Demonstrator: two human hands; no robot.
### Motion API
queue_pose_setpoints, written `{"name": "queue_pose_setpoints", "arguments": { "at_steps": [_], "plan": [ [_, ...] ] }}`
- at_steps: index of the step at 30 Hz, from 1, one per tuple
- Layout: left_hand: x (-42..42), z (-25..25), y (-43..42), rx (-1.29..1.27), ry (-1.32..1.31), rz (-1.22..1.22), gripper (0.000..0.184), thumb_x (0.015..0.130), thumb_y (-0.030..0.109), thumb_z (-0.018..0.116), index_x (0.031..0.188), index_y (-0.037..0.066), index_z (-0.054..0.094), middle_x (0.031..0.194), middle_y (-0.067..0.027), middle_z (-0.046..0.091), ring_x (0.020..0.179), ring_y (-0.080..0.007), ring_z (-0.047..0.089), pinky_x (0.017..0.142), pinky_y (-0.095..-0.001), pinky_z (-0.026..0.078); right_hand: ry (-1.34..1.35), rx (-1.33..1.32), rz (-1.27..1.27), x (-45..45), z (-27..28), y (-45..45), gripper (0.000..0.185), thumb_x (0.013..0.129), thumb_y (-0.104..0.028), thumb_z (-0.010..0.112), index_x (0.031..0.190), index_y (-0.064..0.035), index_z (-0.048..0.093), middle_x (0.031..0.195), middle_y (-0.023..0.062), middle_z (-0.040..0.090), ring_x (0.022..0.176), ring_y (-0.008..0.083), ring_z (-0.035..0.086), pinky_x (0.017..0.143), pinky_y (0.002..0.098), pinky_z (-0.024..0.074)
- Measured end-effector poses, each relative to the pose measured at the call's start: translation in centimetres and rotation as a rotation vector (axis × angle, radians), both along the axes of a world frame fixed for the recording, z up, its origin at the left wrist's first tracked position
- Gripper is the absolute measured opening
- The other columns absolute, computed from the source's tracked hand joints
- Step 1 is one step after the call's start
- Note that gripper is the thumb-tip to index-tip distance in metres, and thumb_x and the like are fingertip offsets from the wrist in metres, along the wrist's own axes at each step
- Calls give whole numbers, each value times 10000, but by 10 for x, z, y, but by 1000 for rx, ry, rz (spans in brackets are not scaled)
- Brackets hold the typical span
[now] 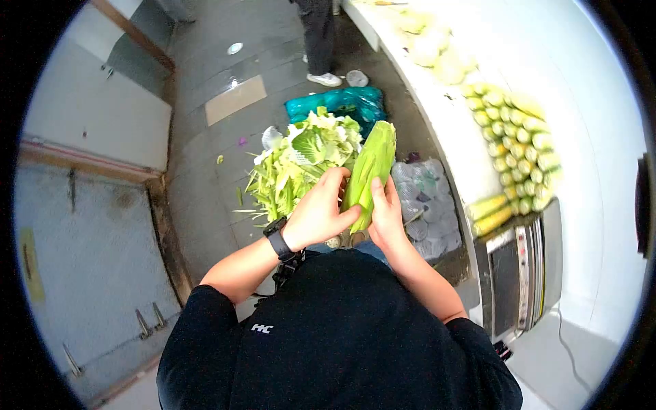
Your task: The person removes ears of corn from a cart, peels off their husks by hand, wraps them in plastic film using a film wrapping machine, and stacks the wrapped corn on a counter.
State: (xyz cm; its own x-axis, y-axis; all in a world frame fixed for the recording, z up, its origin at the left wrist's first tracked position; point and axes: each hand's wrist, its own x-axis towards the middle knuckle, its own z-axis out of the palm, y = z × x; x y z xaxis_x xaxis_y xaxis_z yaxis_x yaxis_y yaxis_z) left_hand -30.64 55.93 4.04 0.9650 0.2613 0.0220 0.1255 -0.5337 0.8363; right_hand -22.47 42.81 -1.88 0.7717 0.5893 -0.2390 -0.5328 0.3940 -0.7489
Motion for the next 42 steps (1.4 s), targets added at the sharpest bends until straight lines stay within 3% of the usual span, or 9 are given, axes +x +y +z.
{"name": "queue_pose_setpoints", "arguments": {
  "at_steps": [10,14,16,19,21,24,27,35,42],
  "plan": [
    [36,-46,63,170,-95,542,328,797,-18,569,1117,-29,501,911,-241,627,875,-424,635,761,-466,501,481,347,345,82,-1,24,505,1015,-455,481,1281,-30,549,1132,138,666,1022,254,659,863,426,564],
    [37,-76,101,447,54,587,421,832,53,640,1225,-26,511,1158,-252,575,1072,-410,584,886,-442,503,309,176,442,101,-29,29,485,999,-415,544,1303,-37,523,1164,152,648,1056,252,648,864,389,564],
    [44,-67,93,328,8,348,493,906,167,651,1325,-4,454,1300,-222,516,1188,-346,546,970,-387,475,299,145,375,98,-12,41,463,987,-368,582,1300,-33,519,1156,131,644,1048,233,645,865,383,564],
    [63,-61,73,-611,-15,160,454,988,227,594,1366,30,438,1296,-117,540,1216,-220,519,1071,-361,396,366,136,325,95,-10,55,463,969,-317,629,1309,-30,501,1154,115,634,1030,212,641,865,371,559],
    [67,-58,71,-654,-70,148,442,1000,244,578,1367,45,433,1315,-106,533,1212,-208,515,1074,-360,387,431,155,349,94,-7,66,479,963,-313,638,1320,-31,488,1160,120,628,1020,210,640,865,365,554],
    [65,-58,85,-745,-134,106,428,1014,272,557,1366,72,418,1327,-88,531,1196,-189,516,1055,-355,393,-65,-171,379,89,-3,77,572,972,-490,543,1323,-41,486,1125,137,637,984,236,653,846,389,555],
    [55,-53,111,-1395,-45,121,445,978,203,619,1361,113,412,1227,-40,566,1150,-153,534,968,-312,430,259,64,577,85,-2,85,644,960,-592,479,1283,-36,523,1008,158,659,902,252,662,770,363,562],
    [40,-55,139,-1335,-179,71,578,913,94,689,1423,71,418,1303,-26,555,1219,-164,524,1064,-338,398,40,-136,509,58,-6,106,674,933,-595,554,1299,-30,523,1030,132,673,897,244,687,738,365,580],
    [27,-76,160,-1187,-23,63,337,916,105,691,1213,92,532,1095,-1,595,997,-108,584,888,-272,482,154,-92,424,43,-12,112,491,1013,-384,518,1320,-2,507,1139,138,657,1005,243,667,859,362,552]
  ]
}}
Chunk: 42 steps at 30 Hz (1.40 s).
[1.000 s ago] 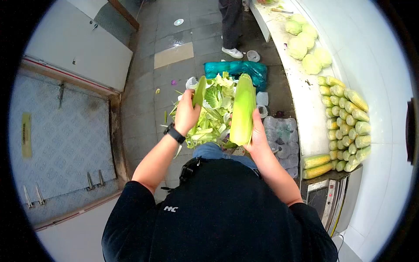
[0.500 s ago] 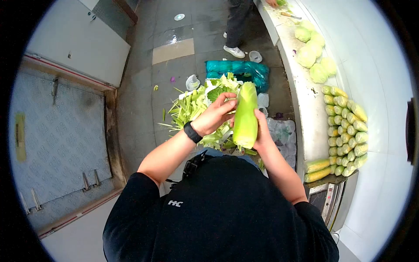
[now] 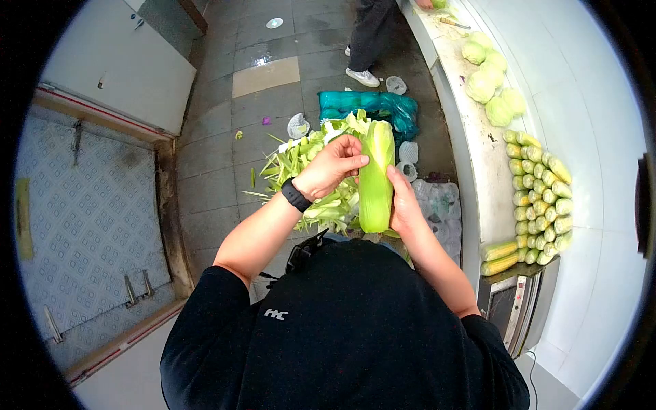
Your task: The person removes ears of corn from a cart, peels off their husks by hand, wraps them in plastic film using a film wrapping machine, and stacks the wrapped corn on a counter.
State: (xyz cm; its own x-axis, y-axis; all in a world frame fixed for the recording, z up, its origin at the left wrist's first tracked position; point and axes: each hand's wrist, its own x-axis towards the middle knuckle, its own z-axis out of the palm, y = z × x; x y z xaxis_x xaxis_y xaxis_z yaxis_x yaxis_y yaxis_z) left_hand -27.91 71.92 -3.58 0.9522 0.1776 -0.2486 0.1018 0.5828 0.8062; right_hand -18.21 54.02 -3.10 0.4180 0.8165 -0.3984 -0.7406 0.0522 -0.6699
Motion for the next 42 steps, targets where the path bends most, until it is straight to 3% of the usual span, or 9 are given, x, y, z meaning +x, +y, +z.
{"name": "queue_pose_setpoints", "arguments": {
  "at_steps": [3,6,13,19,25,28,31,33,42],
  "plan": [
    [-4,6,6,280,-18,-41,258,926,87,673,1158,88,558,1027,15,592,944,-93,577,859,-260,482,-48,-3,-129,-4,-1,3,443,1002,-345,555,1278,1,533,1125,123,659,1024,213,658,876,355,545],
    [-1,23,-12,315,-46,279,170,932,79,659,1083,79,580,981,28,588,902,-80,566,841,-251,476,18,71,-36,-3,3,1,453,1003,-342,557,1292,6,526,1146,117,655,1032,206,654,889,350,539],
    [-6,15,1,250,-143,203,176,935,65,646,1089,63,562,984,19,578,933,-85,545,881,-257,453,14,39,-75,-11,1,4,462,1010,-340,546,1320,1,509,1194,127,643,1063,208,642,913,358,528],
    [-51,42,17,414,-291,168,146,943,26,613,1058,71,537,997,15,576,929,-84,547,865,-252,457,171,66,-478,10,-8,7,574,1012,-503,468,1346,-37,489,1222,130,618,1116,255,607,966,413,502],
    [-39,-2,42,1353,122,334,290,893,10,642,1169,19,552,1081,-87,602,1024,-187,623,869,-305,509,49,40,-199,32,-9,-20,580,1007,-536,455,1330,-56,492,1240,145,606,1041,246,644,862,373,543],
    [-18,35,19,1138,-84,243,320,890,33,650,1200,22,571,1130,-106,599,1058,-232,626,885,-339,510,-217,-40,-77,6,6,-17,519,1009,-400,527,1362,-23,476,1242,114,597,1090,219,607,916,348,503],
    [-1,63,1,1440,-270,269,371,863,34,663,1226,31,583,1171,-129,601,1053,-262,628,866,-364,515,-499,-171,41,-14,-5,-12,661,952,-345,655,1461,-14,394,1278,117,572,1141,177,557,959,317,461],
    [3,61,3,1438,-284,215,344,853,31,671,1190,26,603,1143,-130,612,1038,-263,630,854,-358,517,-265,-169,29,-20,-6,-14,659,957,-357,646,1457,-7,396,1275,114,573,1123,170,565,945,308,467],
    [12,64,9,1120,-171,4,168,812,14,714,941,-5,607,924,-108,640,809,-242,651,751,-331,523,-302,-184,-25,-25,-1,-24,641,962,-365,638,1458,-34,401,1263,104,580,1092,166,577,916,309,480]
  ]
}}
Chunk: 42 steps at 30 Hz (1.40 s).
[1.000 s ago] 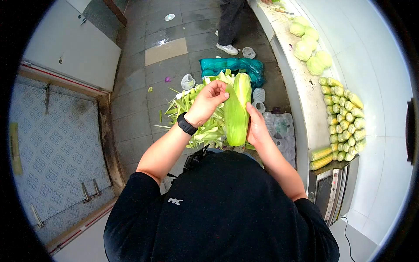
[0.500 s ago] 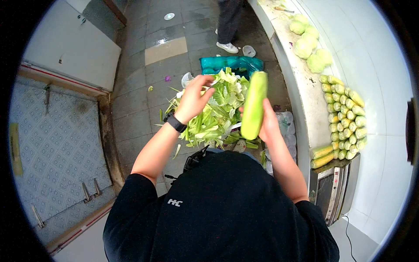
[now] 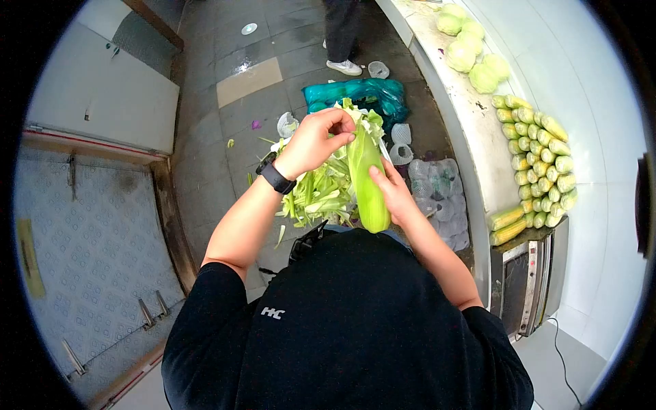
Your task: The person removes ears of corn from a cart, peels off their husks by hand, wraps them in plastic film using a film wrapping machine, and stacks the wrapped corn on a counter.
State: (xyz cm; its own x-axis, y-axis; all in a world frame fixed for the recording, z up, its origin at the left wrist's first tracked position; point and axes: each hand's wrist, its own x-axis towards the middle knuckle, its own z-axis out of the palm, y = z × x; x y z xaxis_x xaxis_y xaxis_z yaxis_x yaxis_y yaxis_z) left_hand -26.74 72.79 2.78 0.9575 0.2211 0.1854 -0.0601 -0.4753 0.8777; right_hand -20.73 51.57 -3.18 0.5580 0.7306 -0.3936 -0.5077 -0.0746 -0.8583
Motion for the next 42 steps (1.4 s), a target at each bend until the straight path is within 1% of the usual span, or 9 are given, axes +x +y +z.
{"name": "queue_pose_setpoints", "arguments": {
  "at_steps": [4,7,13,16,23,25,27,36,42],
  "plan": [
    [4,-2,-6,209,-39,-23,157,799,0,705,924,6,610,920,-121,633,813,-267,646,739,-358,527,51,29,-31,-1,-10,0,618,970,-360,626,1447,-30,412,1240,99,592,1058,165,591,890,304,491],
    [-7,-14,-31,614,-426,56,192,758,-17,701,924,32,618,934,-119,625,875,-324,624,752,-411,527,163,122,-112,5,-15,9,594,982,-359,608,1439,-30,419,1200,92,608,1015,160,603,854,304,505],
    [-8,-10,-33,574,-262,68,206,790,53,715,960,29,601,960,-125,623,903,-333,620,767,-403,520,148,88,-203,13,-21,13,556,1017,-395,538,1425,-33,431,1172,70,618,1003,150,603,836,299,507],
    [4,6,-17,682,-158,-61,230,886,259,650,949,48,583,904,-137,616,879,-350,626,728,-437,512,165,88,-195,10,-27,17,564,1018,-431,522,1411,-33,450,1179,65,615,1013,144,598,839,297,504],
    [6,-19,-11,747,-36,-220,98,828,126,608,890,79,548,774,-116,588,768,-343,632,647,-461,504,206,-56,-106,34,-41,40,515,1015,-467,507,1293,-37,560,1083,70,652,922,175,634,799,325,525],
    [-3,-30,-18,748,-47,-243,121,791,86,594,903,80,548,760,-116,575,766,-342,635,647,-463,505,456,95,-339,51,-59,54,487,1017,-470,499,1235,-45,591,1051,80,670,899,207,656,789,358,539],
    [-13,-41,-25,755,-52,-232,120,789,74,590,899,77,542,755,-113,566,754,-342,629,651,-453,507,528,186,-329,66,-56,58,464,1018,-454,503,1232,-53,592,1104,105,673,949,245,664,832,407,545],
    [-40,-49,-15,707,-21,-111,110,789,73,618,868,63,543,740,-119,561,720,-348,610,616,-451,494,439,71,-465,82,-125,106,460,998,-420,563,1208,-14,614,1146,116,666,958,261,658,837,406,539],
    [-58,-46,-8,702,35,-25,77,807,74,605,844,59,540,721,-132,560,695,-363,605,601,-465,489,401,18,-519,100,-128,131,513,969,-432,611,1202,25,601,1149,130,660,942,264,651,833,401,542]
  ]
}}
